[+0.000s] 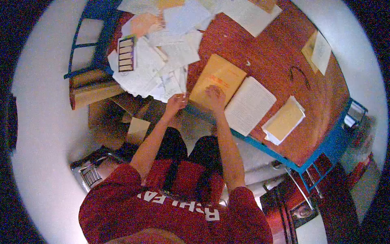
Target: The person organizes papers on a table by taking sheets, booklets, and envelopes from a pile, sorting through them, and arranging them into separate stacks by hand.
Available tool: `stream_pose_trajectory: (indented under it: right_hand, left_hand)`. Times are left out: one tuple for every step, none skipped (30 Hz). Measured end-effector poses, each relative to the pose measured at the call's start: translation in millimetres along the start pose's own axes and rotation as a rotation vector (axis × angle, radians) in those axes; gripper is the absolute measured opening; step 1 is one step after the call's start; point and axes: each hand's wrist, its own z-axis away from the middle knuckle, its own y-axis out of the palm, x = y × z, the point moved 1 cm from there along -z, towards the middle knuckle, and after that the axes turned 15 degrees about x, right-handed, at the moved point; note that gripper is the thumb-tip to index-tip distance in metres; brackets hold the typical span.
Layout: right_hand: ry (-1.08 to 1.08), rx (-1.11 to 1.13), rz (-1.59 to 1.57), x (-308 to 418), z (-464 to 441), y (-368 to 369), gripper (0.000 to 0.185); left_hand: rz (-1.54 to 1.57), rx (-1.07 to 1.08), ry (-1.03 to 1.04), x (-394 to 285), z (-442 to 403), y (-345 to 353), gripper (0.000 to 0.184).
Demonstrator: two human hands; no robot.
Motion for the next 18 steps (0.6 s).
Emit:
stream_pose_trajectory:
  right_hand:
    - [0.022,0.012,-0.224,4,-11,20,0.031]
    - [0.028,0.026,-0.220,2,-24,33,0.031]
    - [0.004,0.070,-0.370,-1,-38,44,0.035]
    - [-0.019,0.112,-0.520,-4,-51,54,0.040]
    - [-0.014,0.117,-0.518,-8,-65,63,0.040]
    - [0.000,0.017,-0.484,-1,-75,73,0.042]
    - [0.015,-0.085,-0.447,-1,-86,79,0.045]
    - [0.025,-0.120,-0.433,1,-99,84,0.042]
    - [0.031,-0.125,-0.429,4,-107,88,0.042]
    - [0.088,-0.150,-0.406,6,-114,90,0.039]
    - [0.145,-0.175,-0.382,9,-119,91,0.036]
    - [0.183,-0.211,-0.304,12,-122,94,0.030]
    - [0.186,-0.214,-0.297,16,-125,98,0.030]
    - [0.175,-0.171,-0.144,20,-129,102,0.028]
    - [0.165,-0.124,0.007,21,-131,104,0.027]
    - [0.167,-0.123,0.009,22,-130,105,0.027]
    - [0.152,-0.136,0.063,22,-130,105,0.026]
    - [0.138,-0.151,0.117,22,-128,104,0.026]
  left_hand:
    - [0.075,-0.004,0.014,-14,1,-11,0.028]
    - [0.082,-0.017,0.019,-28,1,-21,0.028]
    - [0.096,-0.038,0.025,-39,0,-30,0.030]
    - [0.110,-0.058,0.029,-50,-1,-38,0.032]
    - [0.114,-0.064,0.030,-61,-1,-46,0.032]
    - [0.131,-0.053,0.052,-70,-3,-54,0.031]
    - [0.151,-0.042,0.072,-73,-5,-63,0.029]
    - [0.155,-0.042,0.066,-76,-7,-71,0.029]
    - [0.159,-0.049,0.067,-78,-12,-78,0.031]
    - [0.165,-0.054,0.068,-79,-17,-83,0.032]
    - [0.174,-0.053,0.060,-79,-21,-89,0.032]
    - [0.203,-0.067,0.051,-83,-24,-92,0.031]
    - [0.232,-0.081,0.043,-85,-26,-94,0.031]
    - [0.216,-0.105,0.027,-87,-27,-94,0.031]
    - [0.220,-0.107,0.027,-87,-27,-94,0.031]
    - [0.225,-0.095,0.039,-86,-28,-94,0.030]
    - [0.228,-0.081,0.051,-87,-29,-95,0.029]
    - [0.227,-0.081,0.050,-86,-30,-94,0.029]
